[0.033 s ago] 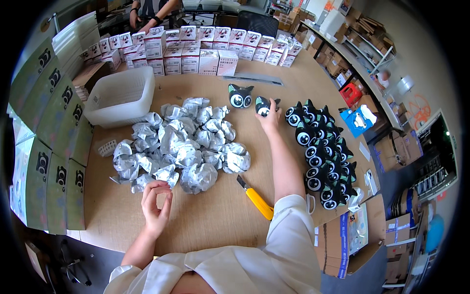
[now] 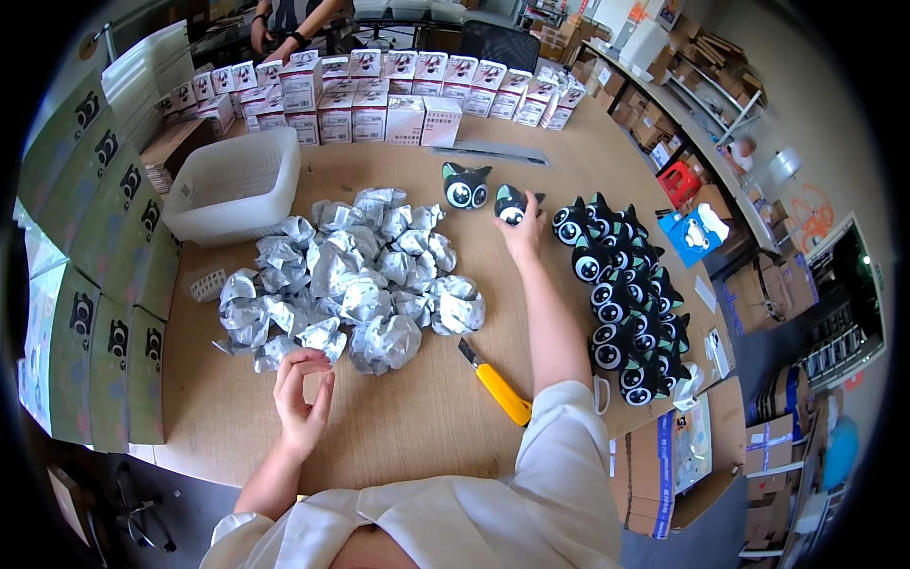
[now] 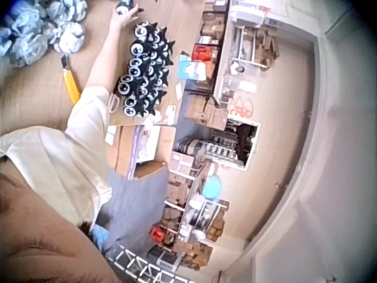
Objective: The person repeatedly picks up a black cat-shaped toy, uses a yellow utility knife to cut open its plastic packaging, removes the toy, and places it on the table. The person continues this process for multiple units, accumulating a growing pile of assembled toys on the right side of the table.
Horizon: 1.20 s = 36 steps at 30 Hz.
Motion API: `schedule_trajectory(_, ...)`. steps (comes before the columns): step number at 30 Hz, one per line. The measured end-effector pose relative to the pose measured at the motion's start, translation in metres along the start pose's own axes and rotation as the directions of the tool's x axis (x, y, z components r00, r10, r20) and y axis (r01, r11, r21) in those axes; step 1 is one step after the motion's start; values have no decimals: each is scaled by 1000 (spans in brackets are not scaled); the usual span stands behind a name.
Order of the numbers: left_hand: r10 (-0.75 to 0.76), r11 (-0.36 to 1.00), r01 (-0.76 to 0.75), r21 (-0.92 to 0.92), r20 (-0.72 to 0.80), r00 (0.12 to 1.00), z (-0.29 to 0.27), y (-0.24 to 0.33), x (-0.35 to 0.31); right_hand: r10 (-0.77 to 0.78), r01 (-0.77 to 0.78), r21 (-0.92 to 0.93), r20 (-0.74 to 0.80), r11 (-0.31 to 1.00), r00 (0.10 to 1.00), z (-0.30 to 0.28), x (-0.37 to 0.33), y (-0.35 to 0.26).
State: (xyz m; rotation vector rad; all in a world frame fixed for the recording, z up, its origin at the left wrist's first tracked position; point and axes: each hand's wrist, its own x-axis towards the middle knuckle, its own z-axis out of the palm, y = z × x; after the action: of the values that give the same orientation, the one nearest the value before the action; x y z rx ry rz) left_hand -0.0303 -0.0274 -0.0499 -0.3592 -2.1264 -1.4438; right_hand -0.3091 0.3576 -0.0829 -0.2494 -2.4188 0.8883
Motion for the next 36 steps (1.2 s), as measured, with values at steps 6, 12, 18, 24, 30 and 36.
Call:
schedule_trajectory(6,23,983,-16,-184,34,999,5,4,-13,4,-374,804,420,462,907,-61,-145,-120)
schedule_trajectory(12,112,991,-99,-88,150,982,28,25,-29,-326,-447,756,626,478,709,-105,-310,-172)
schedule_trajectory(18,-215,674,369,-640,308,927,-1,37,-38,-145,-17,350,431,937,891,-146,-303,-140)
schedule_trajectory(24,-359,340,560,-756,446,820,-16,19,-49,-243,296,-397,178,869,954,-145,-309,-53)
schedule_trajectory(30,-346,615,468,-634,317,883,-23,16,-54,-316,258,263,210,930,925,-170,-324,-94)
schedule_trajectory(36,-230,822,309,-478,218,948,-33,23,-53,-653,603,254,250,757,715,-186,-321,-139)
